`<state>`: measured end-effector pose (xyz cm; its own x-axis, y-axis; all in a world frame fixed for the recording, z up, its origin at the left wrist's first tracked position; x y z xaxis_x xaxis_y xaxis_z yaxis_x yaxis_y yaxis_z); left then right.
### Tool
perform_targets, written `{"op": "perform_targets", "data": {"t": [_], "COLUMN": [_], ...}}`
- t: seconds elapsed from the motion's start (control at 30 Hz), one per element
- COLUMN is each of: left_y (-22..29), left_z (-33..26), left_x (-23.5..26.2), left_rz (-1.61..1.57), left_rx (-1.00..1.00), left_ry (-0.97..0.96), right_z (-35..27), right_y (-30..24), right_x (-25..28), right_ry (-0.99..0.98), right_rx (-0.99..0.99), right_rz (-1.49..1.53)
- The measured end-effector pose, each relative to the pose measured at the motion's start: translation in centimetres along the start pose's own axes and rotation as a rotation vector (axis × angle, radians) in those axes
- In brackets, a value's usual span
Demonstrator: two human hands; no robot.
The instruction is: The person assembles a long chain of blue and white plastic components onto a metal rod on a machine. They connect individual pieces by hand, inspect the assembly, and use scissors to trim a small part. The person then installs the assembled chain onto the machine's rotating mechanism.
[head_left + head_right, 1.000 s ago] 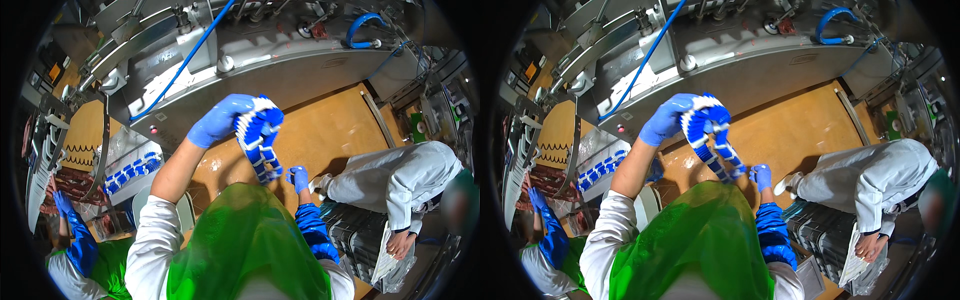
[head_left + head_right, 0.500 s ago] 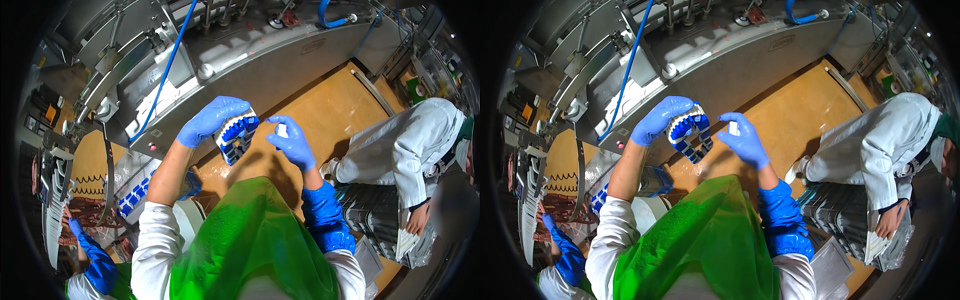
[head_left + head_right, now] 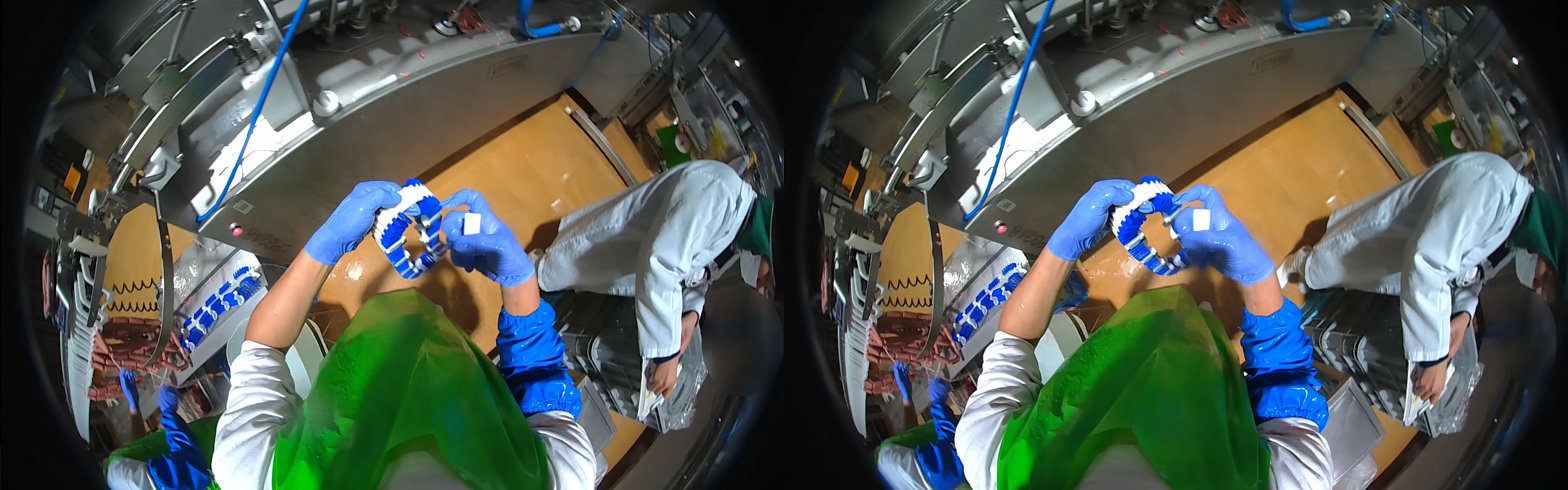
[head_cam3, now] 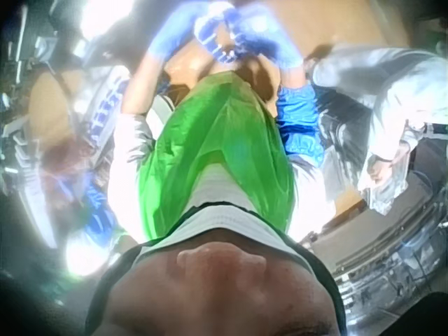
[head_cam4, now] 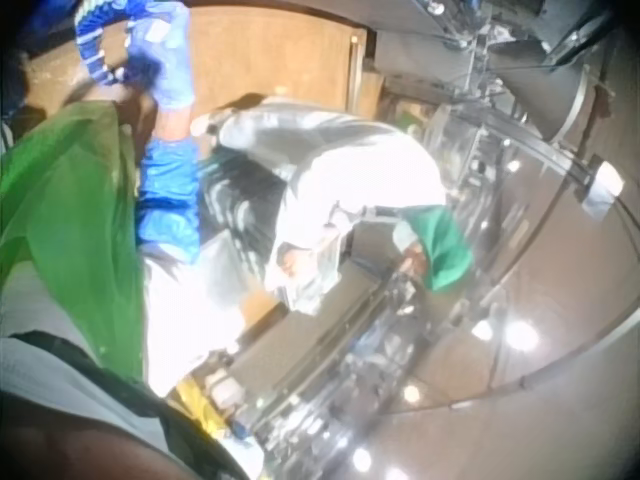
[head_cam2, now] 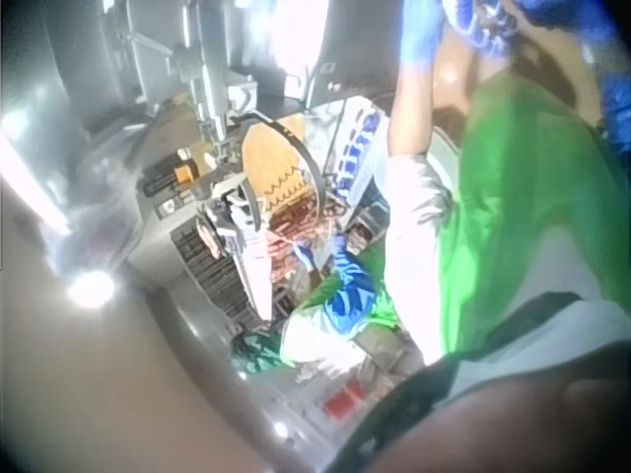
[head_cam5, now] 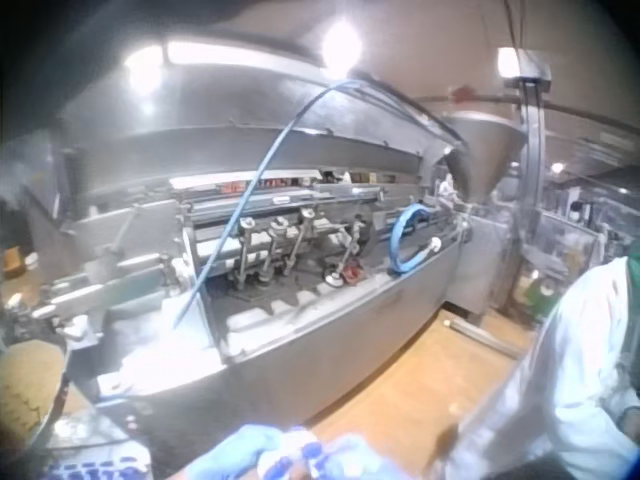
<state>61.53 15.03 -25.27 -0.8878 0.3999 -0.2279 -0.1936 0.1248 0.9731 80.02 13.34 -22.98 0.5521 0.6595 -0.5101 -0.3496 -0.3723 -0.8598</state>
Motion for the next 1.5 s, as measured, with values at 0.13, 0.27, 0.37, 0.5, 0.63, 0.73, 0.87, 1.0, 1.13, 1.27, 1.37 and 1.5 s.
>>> {"op": "perform_targets", "data": {"t": [0.13, 0.27, 0.37, 0.5, 0.63, 0.73, 0.87, 1.0, 1.13, 1.27, 1.37, 1.5], "left_y": [0.0, -1.5, -2.9, -4.3, -5.0, -2.5, -2.9, -3.3, -3.5, -6.8, -10.5, -18.8], "left_z": [0.8, 0.7, 0.8, -0.1, -0.8, -1.6, -2.7, -3.4, -2.8, -2.7, -4.3, -8.9], "left_x": [-3.1, -5.4, -5.4, -4.1, -3.1, -4.4, -3.6, -3.3, -1.8, 1.7, 3.8, 5.3], "left_rz": [0.151, 0.359, 0.312, 0.067, 0.074, -0.227, -0.1, 0.053, 0.219, 0.21, 0.163, -0.322], "left_rx": [0.08, 0.317, 0.363, 0.256, 0.175, -0.002, -0.019, -0.051, 0.034, 0.293, 0.459, 0.478], "left_ry": [-0.022, -0.069, -0.048, 0.07, 0.163, 0.109, 0.1, 0.17, 0.17, 0.372, 0.568, 0.658], "right_z": [-1.2, -0.8, -0.1, 0.6, 0.7, 0.4, -1.2, -2.5, -2.5, -0.4, 1.4, 2.9], "right_y": [2.0, 2.2, 4.7, 5.7, 4.6, 3.7, 2.9, 2.1, 4.0, 8.2, 13.1, 18.6], "right_x": [-1.1, 0.7, 1.7, 0.0, -1.1, -2.0, -1.5, -0.5, -0.5, 0.9, 1.8, 1.8], "right_ry": [-0.118, 0.127, 0.068, 0.102, 0.269, 0.372, 0.359, 0.398, 0.471, 0.471, 0.393, 0.164], "right_rx": [-0.081, -0.069, -0.245, -0.274, -0.182, -0.237, 0.173, 0.255, -0.013, -0.147, -0.262, -0.258], "right_rz": [0.445, -0.469, -0.178, -0.388, -1.141, -1.143, -1.444, -1.272, -0.533, -0.234, -0.136, -0.219]}}
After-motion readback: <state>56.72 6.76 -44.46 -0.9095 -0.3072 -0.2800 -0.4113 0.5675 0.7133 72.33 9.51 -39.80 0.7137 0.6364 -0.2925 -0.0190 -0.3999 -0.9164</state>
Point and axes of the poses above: each hand's wrist, its own z-axis towards the middle knuckle, its own x-axis out of the back of the hand, y = z × x, the point moved 7 cm from there along z, towards the middle knuckle, and after that the axes turned 10 degrees about -y, right-handed, at the moved point
